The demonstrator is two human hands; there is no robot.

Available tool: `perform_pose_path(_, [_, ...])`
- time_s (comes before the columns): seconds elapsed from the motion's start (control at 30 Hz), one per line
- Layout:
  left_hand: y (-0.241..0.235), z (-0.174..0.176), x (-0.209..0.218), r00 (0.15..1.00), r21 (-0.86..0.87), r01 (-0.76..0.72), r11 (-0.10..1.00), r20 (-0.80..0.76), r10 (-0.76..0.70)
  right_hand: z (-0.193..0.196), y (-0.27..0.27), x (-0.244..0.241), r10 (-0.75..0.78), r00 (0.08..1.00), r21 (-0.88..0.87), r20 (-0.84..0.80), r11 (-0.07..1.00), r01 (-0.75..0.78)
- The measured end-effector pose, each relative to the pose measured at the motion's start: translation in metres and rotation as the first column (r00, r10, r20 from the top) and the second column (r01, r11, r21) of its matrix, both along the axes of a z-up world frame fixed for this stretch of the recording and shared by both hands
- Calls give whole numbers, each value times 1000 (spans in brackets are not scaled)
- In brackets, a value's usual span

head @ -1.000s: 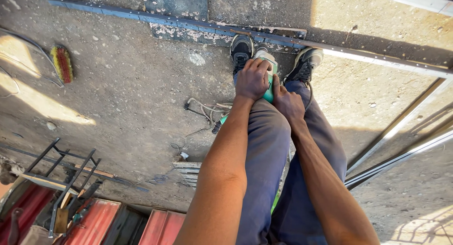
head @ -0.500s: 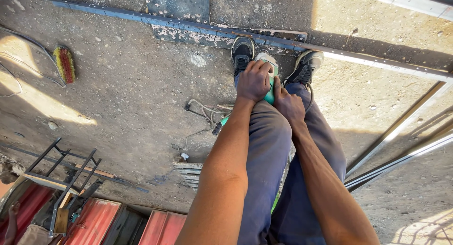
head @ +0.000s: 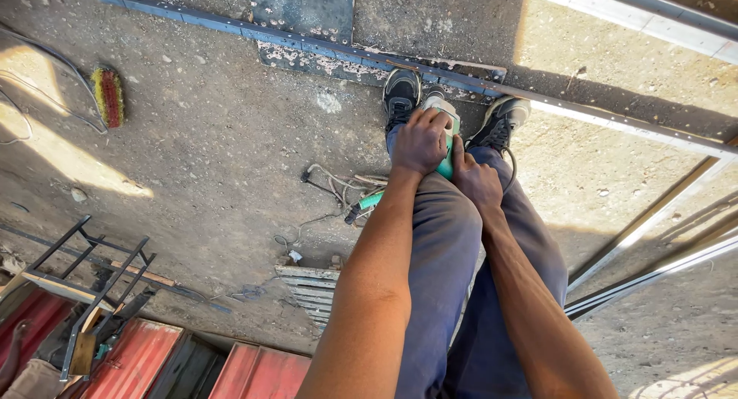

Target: The person stands over a long metal angle bar laid on the ground and uses a corded electric drill to bore a series of holes along it, repositioning the drill between holes and steadying the bar with their foot while working along its length.

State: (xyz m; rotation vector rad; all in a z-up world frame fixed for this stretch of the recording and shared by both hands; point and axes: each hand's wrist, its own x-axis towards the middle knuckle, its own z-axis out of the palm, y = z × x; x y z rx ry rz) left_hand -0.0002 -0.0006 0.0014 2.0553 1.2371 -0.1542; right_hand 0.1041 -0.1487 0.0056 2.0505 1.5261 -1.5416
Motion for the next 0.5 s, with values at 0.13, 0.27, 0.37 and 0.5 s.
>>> perform_pose_path(0.13, [-7, -11, -4, 1000, -5, -19, 1000, 0, 19, 0, 1, 2, 15, 1000, 4, 3, 1000, -15])
perform_pose_path(0.27, [-7, -9, -2, 999, -5, -35, 999, -14, 35, 1, 3, 4, 34, 999, 6, 8, 999, -34])
perform_pose_path(0.37, [-10, -8, -1, 998, -3, -51, 999, -20, 51, 1, 1, 6, 44, 999, 17, 4, 999, -44])
perform_pose_path(0.5, [-16, -12, -2, 997, -5, -81, 997, -19, 81, 4, 4, 10, 50, 999, 10, -6, 999, -50])
